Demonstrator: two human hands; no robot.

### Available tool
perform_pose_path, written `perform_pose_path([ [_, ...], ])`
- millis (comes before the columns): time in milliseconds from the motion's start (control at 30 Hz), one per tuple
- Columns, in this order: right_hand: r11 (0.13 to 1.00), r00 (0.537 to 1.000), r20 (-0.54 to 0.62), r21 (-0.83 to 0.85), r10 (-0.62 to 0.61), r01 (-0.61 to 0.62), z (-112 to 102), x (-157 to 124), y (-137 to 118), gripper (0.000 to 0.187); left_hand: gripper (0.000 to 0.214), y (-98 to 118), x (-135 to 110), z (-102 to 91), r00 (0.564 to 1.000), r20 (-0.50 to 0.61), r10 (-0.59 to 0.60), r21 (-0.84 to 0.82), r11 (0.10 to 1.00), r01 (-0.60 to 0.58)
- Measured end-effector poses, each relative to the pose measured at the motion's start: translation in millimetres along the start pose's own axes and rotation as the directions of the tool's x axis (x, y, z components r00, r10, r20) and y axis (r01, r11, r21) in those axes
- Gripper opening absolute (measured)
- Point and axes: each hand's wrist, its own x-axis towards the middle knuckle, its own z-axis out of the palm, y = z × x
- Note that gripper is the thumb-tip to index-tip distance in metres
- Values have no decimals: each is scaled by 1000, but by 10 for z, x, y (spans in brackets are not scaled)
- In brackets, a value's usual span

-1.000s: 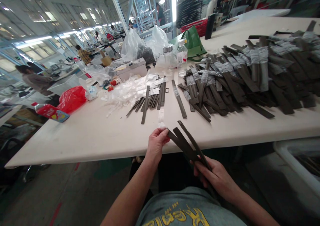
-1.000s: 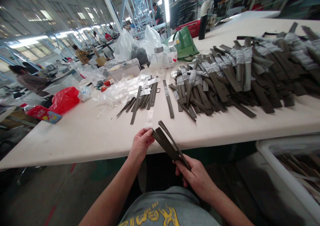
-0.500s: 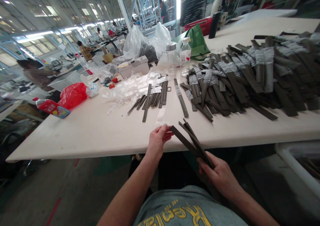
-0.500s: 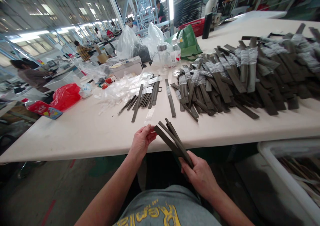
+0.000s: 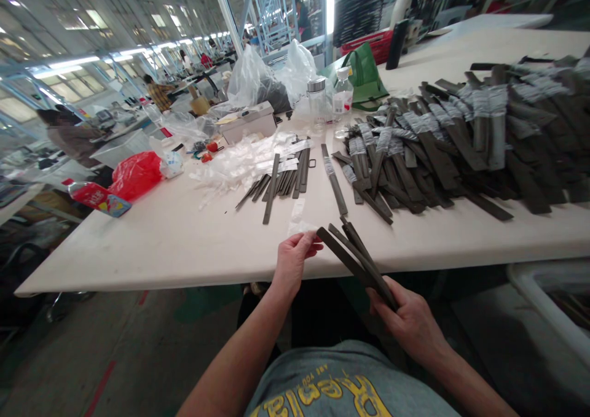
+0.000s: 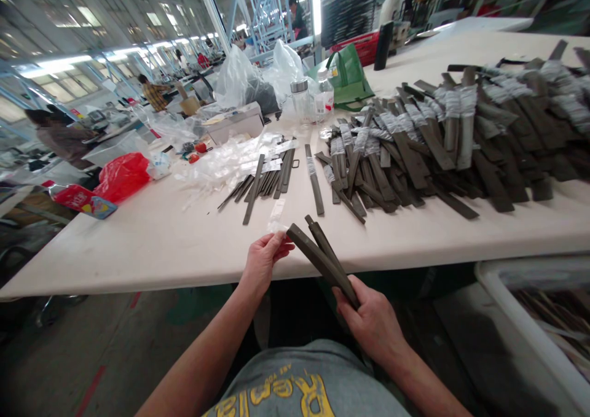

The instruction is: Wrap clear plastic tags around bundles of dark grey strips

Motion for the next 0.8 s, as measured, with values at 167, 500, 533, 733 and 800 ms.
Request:
perform_pose_path([
  [167, 1000, 1000, 18, -16, 14, -14, 12, -9, 15, 29, 33, 27, 4, 20, 999, -7, 42, 53, 998, -42],
  [500, 954, 990, 136, 291, 30, -69, -25, 66, -184, 29, 31, -153, -286, 117, 972, 223, -70, 128, 991, 42],
  [533, 945, 990, 139, 321, 25, -69, -14, 80, -208, 29, 31, -164, -327, 136, 969, 236, -72, 110, 993, 47],
  [733, 916, 986, 163, 399, -25, -43, 56, 137, -340, 29, 33, -38, -251, 96, 999, 42, 26, -164, 986, -18],
  [800, 909, 984, 172, 417, -48, -29, 44, 145, -358, 30, 32, 57, -150, 21, 999, 4, 48, -202, 978, -46],
])
